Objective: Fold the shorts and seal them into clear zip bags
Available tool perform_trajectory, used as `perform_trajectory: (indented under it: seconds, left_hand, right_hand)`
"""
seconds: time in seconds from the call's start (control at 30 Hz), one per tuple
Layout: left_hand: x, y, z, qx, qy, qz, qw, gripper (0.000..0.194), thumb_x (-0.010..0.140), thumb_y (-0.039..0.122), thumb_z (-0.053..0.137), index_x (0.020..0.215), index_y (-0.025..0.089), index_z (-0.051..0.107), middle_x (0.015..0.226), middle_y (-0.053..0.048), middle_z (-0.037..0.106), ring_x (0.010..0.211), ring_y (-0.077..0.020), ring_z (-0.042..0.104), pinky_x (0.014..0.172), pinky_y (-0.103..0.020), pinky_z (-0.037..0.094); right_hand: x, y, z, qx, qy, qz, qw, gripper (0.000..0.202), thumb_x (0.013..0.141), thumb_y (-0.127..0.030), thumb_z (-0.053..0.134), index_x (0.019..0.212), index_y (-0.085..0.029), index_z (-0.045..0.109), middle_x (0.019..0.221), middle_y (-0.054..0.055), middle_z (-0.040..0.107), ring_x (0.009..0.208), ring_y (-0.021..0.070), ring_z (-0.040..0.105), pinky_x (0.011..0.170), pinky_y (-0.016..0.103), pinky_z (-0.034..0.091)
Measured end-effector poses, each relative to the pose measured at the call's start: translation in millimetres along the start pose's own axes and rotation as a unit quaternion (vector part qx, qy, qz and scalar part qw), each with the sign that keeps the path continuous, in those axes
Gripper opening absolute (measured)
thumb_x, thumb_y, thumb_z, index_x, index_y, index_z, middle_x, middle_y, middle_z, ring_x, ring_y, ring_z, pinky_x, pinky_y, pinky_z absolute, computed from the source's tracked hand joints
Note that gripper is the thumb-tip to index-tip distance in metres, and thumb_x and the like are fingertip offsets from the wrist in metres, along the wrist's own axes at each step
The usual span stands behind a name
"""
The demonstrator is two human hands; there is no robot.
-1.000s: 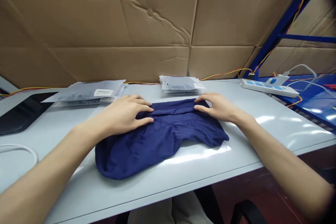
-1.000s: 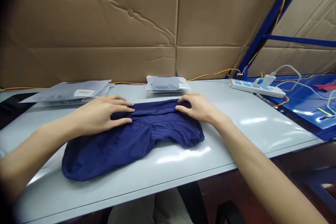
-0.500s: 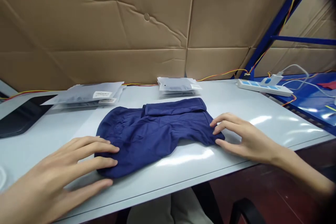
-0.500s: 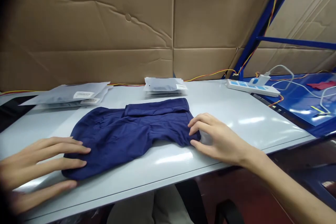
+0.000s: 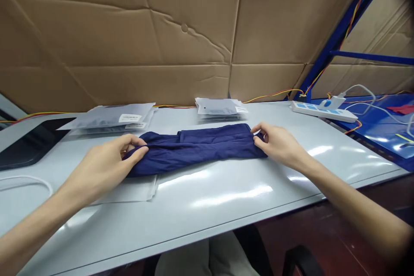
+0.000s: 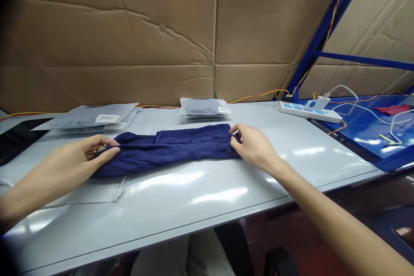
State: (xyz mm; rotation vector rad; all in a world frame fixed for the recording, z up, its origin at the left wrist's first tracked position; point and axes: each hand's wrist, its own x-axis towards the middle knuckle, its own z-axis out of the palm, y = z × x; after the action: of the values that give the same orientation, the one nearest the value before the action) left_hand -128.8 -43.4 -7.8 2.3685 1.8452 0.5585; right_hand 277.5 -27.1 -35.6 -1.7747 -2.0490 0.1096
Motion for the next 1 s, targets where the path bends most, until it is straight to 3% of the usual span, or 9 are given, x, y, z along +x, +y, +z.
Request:
perform_trajectory:
  seconds: [0.1,0.2,0.4,0.5,0.63,0.8,0.9,1.0]
  left_hand:
    - [1.2,2.2,3.1,0.06,-0.016,-0.044,0.997,0.033,0.097,0.056,0.044,0.1,0.029,0.063,0.061,0.008,0.06,0.053,-0.0178,0.058,0.051,-0.029,0.04]
    - [1.1,5.4,4.6,0.072,-0.019,-0.044,0.996,0.033,0.097,0.056,0.042,0.1,0.03,0.061,0.06,0.008,0.058,0.054,-0.0188,0.058,0.055,-0.03,0.041]
    - [6.5,-6.4,11.1,0.05,-0.042,-0.046,0.997,0.033,0.092,0.057,0.05,0.104,0.029,0.061,0.083,0.001,0.07,0.074,-0.0266,0.067,0.063,-0.036,0.045]
    - [9.9,-9.4,13.4,0.051,-0.02,-0.039,0.998,0.032,0.089,0.05,0.055,0.11,0.026,0.06,0.095,-0.005,0.069,0.085,-0.0292,0.068,0.068,-0.039,0.047]
    - [17.9,7.5,14.5,0.047,0.032,0.012,0.998,0.033,0.091,0.043,0.051,0.118,0.025,0.057,0.115,-0.007,0.064,0.098,-0.0288,0.065,0.075,-0.04,0.05]
    - [33.6,23.6,29.0,0.085,0.004,0.109,0.99,0.033,0.097,0.044,0.039,0.108,0.023,0.063,0.103,-0.007,0.067,0.091,-0.0276,0.063,0.079,-0.042,0.048]
    - [38.0,16.4,41.2,0.097,-0.015,0.163,0.982,0.037,0.1,0.043,0.034,0.099,0.023,0.066,0.099,-0.007,0.069,0.089,-0.0273,0.062,0.081,-0.043,0.047]
    - [38.5,7.3,47.1,0.088,0.005,0.174,0.981,0.038,0.101,0.043,0.035,0.097,0.023,0.066,0.097,-0.007,0.069,0.09,-0.0279,0.063,0.083,-0.042,0.046]
  right_hand:
    - [1.3,-0.5,5.2,-0.042,0.01,-0.005,0.999,0.024,0.091,-0.032,0.052,0.107,-0.024,0.067,0.088,0.007,0.074,0.076,0.0265,0.067,0.066,0.039,0.049]
    - [1.1,0.2,7.7,-0.065,0.018,-0.01,0.998,0.024,0.092,-0.032,0.051,0.108,-0.023,0.067,0.092,0.009,0.075,0.079,0.0272,0.068,0.066,0.038,0.049]
    - [0.3,8.8,12.3,-0.076,0.013,-0.006,0.997,0.025,0.095,-0.037,0.05,0.111,-0.023,0.064,0.097,0.009,0.074,0.083,0.0281,0.07,0.068,0.039,0.051]
    - [-1.1,5.3,13.1,-0.089,0.03,-0.009,0.996,0.028,0.097,-0.04,0.049,0.114,-0.022,0.063,0.108,0.011,0.07,0.096,0.0312,0.068,0.077,0.043,0.053]
    - [7.6,-10.9,10.2,-0.099,0.073,-0.079,0.989,0.03,0.098,-0.04,0.05,0.117,-0.02,0.063,0.115,0.015,0.065,0.111,0.0346,0.062,0.094,0.05,0.051]
    - [32.9,-21.3,15.7,-0.071,-0.025,-0.217,0.973,0.024,0.1,-0.041,0.051,0.107,-0.022,0.065,0.109,0.011,0.067,0.104,0.0296,0.064,0.094,0.046,0.051]
    - [40.5,-16.2,24.5,-0.065,-0.051,-0.226,0.971,0.027,0.101,-0.042,0.047,0.103,-0.022,0.065,0.103,0.011,0.066,0.099,0.0287,0.063,0.091,0.045,0.052]
    - [40.6,-9.9,29.9,-0.039,-0.044,-0.21,0.976,0.025,0.101,-0.04,0.047,0.102,-0.022,0.064,0.103,0.01,0.066,0.101,0.0279,0.062,0.092,0.044,0.051]
